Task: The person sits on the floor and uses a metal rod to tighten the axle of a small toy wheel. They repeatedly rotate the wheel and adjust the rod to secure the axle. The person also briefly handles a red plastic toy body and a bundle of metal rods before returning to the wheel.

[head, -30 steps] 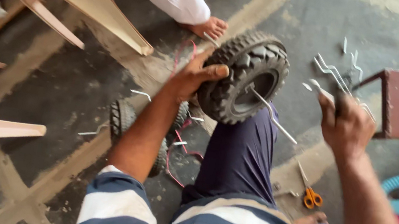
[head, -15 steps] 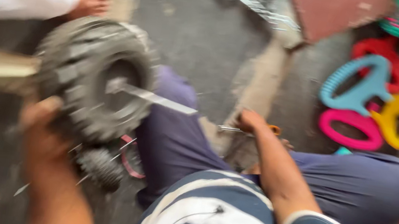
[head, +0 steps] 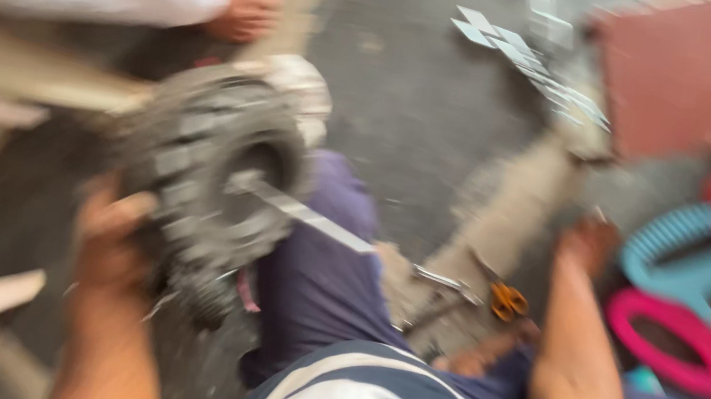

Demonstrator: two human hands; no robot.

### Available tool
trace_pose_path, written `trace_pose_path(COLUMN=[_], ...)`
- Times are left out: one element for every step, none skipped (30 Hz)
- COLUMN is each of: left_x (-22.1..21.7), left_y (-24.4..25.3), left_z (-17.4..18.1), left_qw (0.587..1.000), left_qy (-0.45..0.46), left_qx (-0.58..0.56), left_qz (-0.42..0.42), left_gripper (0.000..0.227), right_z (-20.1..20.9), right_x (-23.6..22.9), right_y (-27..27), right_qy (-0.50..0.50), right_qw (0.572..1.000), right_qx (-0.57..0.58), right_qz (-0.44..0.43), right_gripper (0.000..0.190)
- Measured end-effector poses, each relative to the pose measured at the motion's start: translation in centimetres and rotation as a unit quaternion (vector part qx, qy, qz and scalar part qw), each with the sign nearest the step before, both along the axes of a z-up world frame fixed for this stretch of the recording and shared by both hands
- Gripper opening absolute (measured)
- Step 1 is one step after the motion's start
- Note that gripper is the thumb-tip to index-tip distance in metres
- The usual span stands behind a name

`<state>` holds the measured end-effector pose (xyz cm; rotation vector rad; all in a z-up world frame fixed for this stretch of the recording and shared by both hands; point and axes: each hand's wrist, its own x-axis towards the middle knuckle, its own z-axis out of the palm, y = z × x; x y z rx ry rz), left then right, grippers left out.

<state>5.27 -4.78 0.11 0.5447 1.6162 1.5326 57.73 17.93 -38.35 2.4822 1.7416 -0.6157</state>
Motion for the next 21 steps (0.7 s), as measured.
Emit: trace_pose_path(left_x=[-0.1, 0.0, -0.4, -0.1, -0.3, -0.6, -1.1, -1.3, -1.5, -1.5, -1.6, -1.8, -2.2, -2.3, -2.3, -2.4, -2.6, -2.6, -2.6, -2.8, -2.9], left_y=[-0.2, -0.1, 0.3, 0.7, 0.7, 0.8, 0.6, 0.4, 0.2, 0.2, 0.2, 0.3, 0.3, 0.2, 0.0, -0.2, -0.5, -0.6, -0.6, -0.8, -0.9], left_z=[-0.4, -0.9, -1.3, -1.9, -2.0, -2.2, -2.1, -2.3, -2.5, -2.9, -3.1, -3.3, -3.3, -3.4, -3.5, -3.7, -3.7, -3.9, -4.1, -4.3, -4.5], left_qw=[0.999, 0.993, 0.999, 0.995, 0.992, 0.986, 0.986, 0.985, 0.984, 0.983, 0.981, 0.979, 0.978, 0.978, 0.977, 0.977, 0.976, 0.975, 0.973, 0.971, 0.969], left_qy=[-0.024, -0.073, -0.024, -0.037, -0.047, -0.062, -0.050, -0.045, -0.040, -0.054, -0.067, -0.081, -0.082, -0.088, -0.093, -0.088, -0.083, -0.080, -0.092, -0.101, -0.111], left_qx=[0.026, 0.079, 0.030, 0.076, 0.091, 0.115, 0.122, 0.125, 0.128, 0.136, 0.145, 0.154, 0.155, 0.154, 0.153, 0.159, 0.165, 0.173, 0.182, 0.190, 0.198], left_qz=[-0.010, -0.045, -0.019, -0.044, -0.070, -0.105, -0.104, -0.110, -0.117, -0.113, -0.109, -0.109, -0.109, -0.113, -0.117, -0.115, -0.113, -0.113, -0.110, -0.105, -0.100], left_gripper=[0.067, 0.079, 0.090, 0.086, 0.081, 0.078, 0.077, 0.077, 0.077, 0.077, 0.078, 0.079, 0.079, 0.078, 0.078, 0.078, 0.077, 0.077, 0.077, 0.078, 0.078], right_z=[-0.2, -0.4, -0.6, -0.6, -0.5, 0.2, 1.1, 2.2, 3.4, 5.2, 8.3, 12.1, 16.0, 20.0, 23.8, 27.1, 29.7, 31.8, 33.5, 34.5, 35.2], right_x=[-0.9, -1.9, -2.8, -2.9, -3.1, -4.8, -7.2, -8.7, -10.4, -12.1, -14.1, -15.9, -17.8, -19.1, -20.0, -20.6, -21.4, -22.0, -22.4, -22.8, -23.3], right_y=[-0.1, -0.4, -0.7, -1.6, -2.4, -1.5, -0.6, -0.3, -0.1, -0.3, -0.8, -1.8, -3.0, -4.8, -6.9, -8.9, -10.7, -12.1, -13.3, -14.4, -15.1], right_qy=[0.012, 0.028, 0.057, 0.083, 0.126, 0.201, 0.289, 0.377, 0.475, 0.567, 0.640, 0.683, 0.720, 0.742, 0.744, 0.744, 0.742, 0.691, 0.635, 0.578, 0.565], right_qw=[1.000, 0.999, 0.997, 0.996, 0.992, 0.979, 0.956, 0.924, 0.877, 0.820, 0.764, 0.724, 0.684, 0.654, 0.642, 0.631, 0.620, 0.659, 0.695, 0.725, 0.728], right_qx=[-0.011, -0.022, -0.018, -0.018, -0.011, 0.016, 0.039, 0.057, 0.070, 0.077, 0.079, 0.085, 0.089, 0.093, 0.107, 0.122, 0.135, 0.172, 0.207, 0.238, 0.250], right_qz=[0.017, 0.032, 0.038, 0.035, 0.027, 0.020, 0.020, 0.009, 0.011, 0.012, 0.022, 0.051, 0.083, 0.115, 0.150, 0.184, 0.217, 0.243, 0.268, 0.291, 0.297], right_gripper=[0.042, 0.040, 0.039, 0.037, 0.035, 0.033, 0.031, 0.030, 0.029, 0.027, 0.026, 0.025, 0.024, 0.024, 0.023, 0.022, 0.021, 0.021, 0.021, 0.022, 0.022])
